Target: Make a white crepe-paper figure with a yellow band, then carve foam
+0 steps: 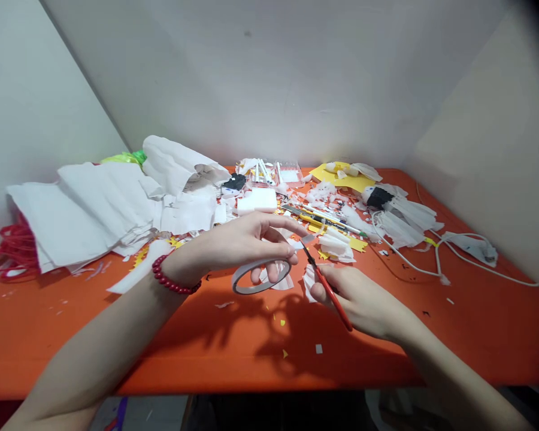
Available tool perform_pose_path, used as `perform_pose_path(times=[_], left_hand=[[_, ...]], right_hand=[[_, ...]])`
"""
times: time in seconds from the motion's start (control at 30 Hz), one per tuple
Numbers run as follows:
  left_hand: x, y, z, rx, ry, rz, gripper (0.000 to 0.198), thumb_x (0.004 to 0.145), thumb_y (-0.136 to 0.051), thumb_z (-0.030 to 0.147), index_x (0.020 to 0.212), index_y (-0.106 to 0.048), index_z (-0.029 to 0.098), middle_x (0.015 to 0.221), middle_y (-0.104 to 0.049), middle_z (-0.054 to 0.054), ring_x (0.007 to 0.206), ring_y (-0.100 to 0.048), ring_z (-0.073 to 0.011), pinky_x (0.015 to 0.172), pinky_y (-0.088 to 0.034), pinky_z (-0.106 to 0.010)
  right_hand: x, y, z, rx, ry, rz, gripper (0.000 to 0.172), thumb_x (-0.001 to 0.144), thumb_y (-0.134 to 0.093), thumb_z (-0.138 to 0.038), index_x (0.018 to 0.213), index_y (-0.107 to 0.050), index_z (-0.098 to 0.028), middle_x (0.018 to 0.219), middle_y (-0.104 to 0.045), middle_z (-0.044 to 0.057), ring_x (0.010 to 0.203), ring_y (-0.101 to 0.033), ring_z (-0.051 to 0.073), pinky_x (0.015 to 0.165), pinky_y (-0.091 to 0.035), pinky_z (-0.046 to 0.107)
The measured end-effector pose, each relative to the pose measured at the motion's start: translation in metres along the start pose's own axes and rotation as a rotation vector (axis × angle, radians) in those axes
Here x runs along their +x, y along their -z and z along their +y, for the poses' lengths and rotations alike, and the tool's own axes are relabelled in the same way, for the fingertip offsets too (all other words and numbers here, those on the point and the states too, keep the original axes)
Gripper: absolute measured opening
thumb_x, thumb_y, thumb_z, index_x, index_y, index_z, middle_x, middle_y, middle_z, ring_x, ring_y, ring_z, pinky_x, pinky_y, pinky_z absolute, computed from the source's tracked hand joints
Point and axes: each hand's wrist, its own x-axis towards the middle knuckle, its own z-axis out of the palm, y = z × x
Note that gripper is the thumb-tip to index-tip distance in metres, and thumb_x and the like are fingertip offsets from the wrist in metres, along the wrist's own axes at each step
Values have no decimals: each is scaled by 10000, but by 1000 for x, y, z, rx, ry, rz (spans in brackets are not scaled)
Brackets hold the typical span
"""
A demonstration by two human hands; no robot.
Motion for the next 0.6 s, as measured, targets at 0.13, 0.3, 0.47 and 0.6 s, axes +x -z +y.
perform_pose_path(times=[0.13,0.3,0.47,0.6], left_hand=[[2,-1,1,23,11,15,412,846,-563,284,1252,-500,256,917,-680,-45,537,-604,-74,492,-464,-166],[-22,8,10,139,129,142,615,821,-588,374,1381,-347,291,634,-638,18,439,-559,-93,395,-412,-155],[-87,34,-1,401,268,740,833,711,-663,482,1408,-213,414,1045,-688,-16,594,-654,-144,426,-437,-168],[-113,51,-39,755,417,999,858,782,-574,458,1433,-20,396,1398,-449,-83,577,-668,-124,621,-508,-258]], right_hand=[[-3,1,5,-10,4,-11,383,876,-398,-533,817,-502,-169,763,-589,41,668,-516,143,639,-389,238],[-17,12,26,-59,-122,76,313,886,-372,-502,931,-442,-200,773,-587,19,645,-519,135,600,-385,226],[-27,20,72,-223,-353,119,365,838,-395,-559,949,-429,-214,706,-593,19,578,-520,154,504,-337,225],[-18,16,98,-409,-501,139,445,754,-454,-626,899,-436,-206,739,-618,52,626,-557,196,515,-336,246]])
